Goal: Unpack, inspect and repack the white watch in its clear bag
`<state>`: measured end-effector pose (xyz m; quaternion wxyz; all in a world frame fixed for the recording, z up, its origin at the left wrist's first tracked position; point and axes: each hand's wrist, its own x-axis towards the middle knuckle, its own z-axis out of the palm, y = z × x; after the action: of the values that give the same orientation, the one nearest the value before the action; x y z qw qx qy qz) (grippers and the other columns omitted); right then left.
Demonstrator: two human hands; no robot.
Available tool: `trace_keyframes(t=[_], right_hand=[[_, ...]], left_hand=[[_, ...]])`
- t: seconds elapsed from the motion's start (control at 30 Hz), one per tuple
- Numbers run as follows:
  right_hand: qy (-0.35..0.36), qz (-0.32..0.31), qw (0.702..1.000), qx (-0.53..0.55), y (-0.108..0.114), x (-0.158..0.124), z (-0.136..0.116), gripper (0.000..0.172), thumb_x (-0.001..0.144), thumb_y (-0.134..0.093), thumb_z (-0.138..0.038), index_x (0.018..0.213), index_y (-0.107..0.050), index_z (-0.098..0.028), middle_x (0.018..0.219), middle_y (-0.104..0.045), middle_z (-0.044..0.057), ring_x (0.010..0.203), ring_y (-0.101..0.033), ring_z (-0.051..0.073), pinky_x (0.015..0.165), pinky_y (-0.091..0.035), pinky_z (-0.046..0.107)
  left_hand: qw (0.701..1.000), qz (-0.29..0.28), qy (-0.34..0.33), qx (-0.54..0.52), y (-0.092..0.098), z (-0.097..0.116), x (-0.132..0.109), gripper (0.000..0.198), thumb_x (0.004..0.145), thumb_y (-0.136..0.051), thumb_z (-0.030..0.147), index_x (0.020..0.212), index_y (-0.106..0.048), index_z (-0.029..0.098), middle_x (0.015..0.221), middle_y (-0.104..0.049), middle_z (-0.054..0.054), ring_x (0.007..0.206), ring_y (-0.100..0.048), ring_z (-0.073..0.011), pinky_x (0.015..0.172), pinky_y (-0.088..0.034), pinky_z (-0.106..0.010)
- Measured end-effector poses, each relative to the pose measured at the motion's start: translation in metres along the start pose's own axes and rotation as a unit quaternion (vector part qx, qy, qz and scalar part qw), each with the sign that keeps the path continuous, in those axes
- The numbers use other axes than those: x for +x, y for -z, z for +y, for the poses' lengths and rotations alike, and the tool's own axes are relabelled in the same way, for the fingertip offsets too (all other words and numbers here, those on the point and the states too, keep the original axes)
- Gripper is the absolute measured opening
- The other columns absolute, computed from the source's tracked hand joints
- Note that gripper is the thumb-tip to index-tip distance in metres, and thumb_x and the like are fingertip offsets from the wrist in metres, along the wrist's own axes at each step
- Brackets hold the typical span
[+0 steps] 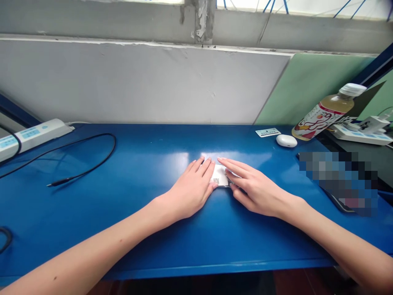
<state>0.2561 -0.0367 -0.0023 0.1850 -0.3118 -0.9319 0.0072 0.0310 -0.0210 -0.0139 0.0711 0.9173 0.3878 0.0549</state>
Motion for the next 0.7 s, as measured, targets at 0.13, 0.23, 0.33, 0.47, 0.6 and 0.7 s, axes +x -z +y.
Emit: trace_keyframes(t=[0.13,0.23,0.33,0.47,0.6,0.7], right_hand=[[0.022,0.008,1.000,0.005,-0.002,0.006,0.001,0.025,0.088,-0.047,-0.009,0.093,-0.072,-0.005,0.148,-0.050,0.025,0.141,-0.043,0.034,0.116,-0.041,0.046],[-0.003,0.041,0.998,0.037,-0.003,0.007,0.004,0.022,0.090,-0.051,-0.015,0.092,-0.072,-0.011,0.144,-0.055,0.021,0.137,-0.048,0.032,0.111,-0.047,0.046],[-0.053,0.059,0.995,0.060,-0.003,0.003,0.013,0.022,0.094,-0.051,-0.020,0.099,-0.073,-0.016,0.141,-0.058,0.017,0.132,-0.053,0.031,0.106,-0.049,0.049],[-0.094,0.052,0.993,0.046,-0.004,-0.003,0.027,0.032,0.096,-0.046,-0.014,0.122,-0.065,-0.015,0.139,-0.059,0.017,0.128,-0.055,0.030,0.105,-0.050,0.050],[-0.095,0.050,0.993,0.048,-0.007,-0.006,0.035,0.040,0.094,-0.046,-0.010,0.133,-0.057,-0.013,0.134,-0.063,0.017,0.125,-0.057,0.028,0.105,-0.050,0.048],[-0.096,0.060,0.991,0.076,-0.007,-0.006,0.037,0.037,0.094,-0.050,-0.012,0.129,-0.061,-0.015,0.125,-0.069,0.014,0.119,-0.062,0.027,0.102,-0.052,0.045]], left_hand=[[1.000,0.000,-0.006,0.000,-0.001,0.001,0.000,0.058,0.107,-0.026,0.035,0.152,-0.030,0.000,0.158,-0.032,-0.022,0.149,-0.023,-0.0374,0.118,-0.027,-0.053],[1.000,0.006,-0.012,-0.002,-0.001,0.000,-0.001,0.058,0.107,-0.026,0.036,0.151,-0.031,0.000,0.158,-0.032,-0.023,0.149,-0.023,-0.0376,0.117,-0.028,-0.053],[1.000,0.006,-0.007,-0.015,0.000,-0.002,-0.002,0.058,0.106,-0.029,0.039,0.152,-0.031,0.002,0.158,-0.032,-0.022,0.149,-0.025,-0.0362,0.118,-0.027,-0.052],[0.999,0.012,-0.001,-0.037,0.003,-0.004,-0.002,0.066,0.102,-0.043,0.047,0.152,-0.032,0.005,0.158,-0.033,-0.021,0.149,-0.025,-0.0359,0.119,-0.026,-0.051],[0.999,0.018,-0.008,-0.046,0.004,-0.003,-0.003,0.060,0.103,-0.042,0.044,0.150,-0.035,0.007,0.155,-0.040,-0.019,0.147,-0.030,-0.0349,0.118,-0.029,-0.051],[0.998,0.026,-0.018,-0.061,0.003,-0.001,-0.003,0.056,0.103,-0.043,0.042,0.148,-0.038,0.008,0.153,-0.045,-0.018,0.145,-0.034,-0.0341,0.117,-0.032,-0.051]])
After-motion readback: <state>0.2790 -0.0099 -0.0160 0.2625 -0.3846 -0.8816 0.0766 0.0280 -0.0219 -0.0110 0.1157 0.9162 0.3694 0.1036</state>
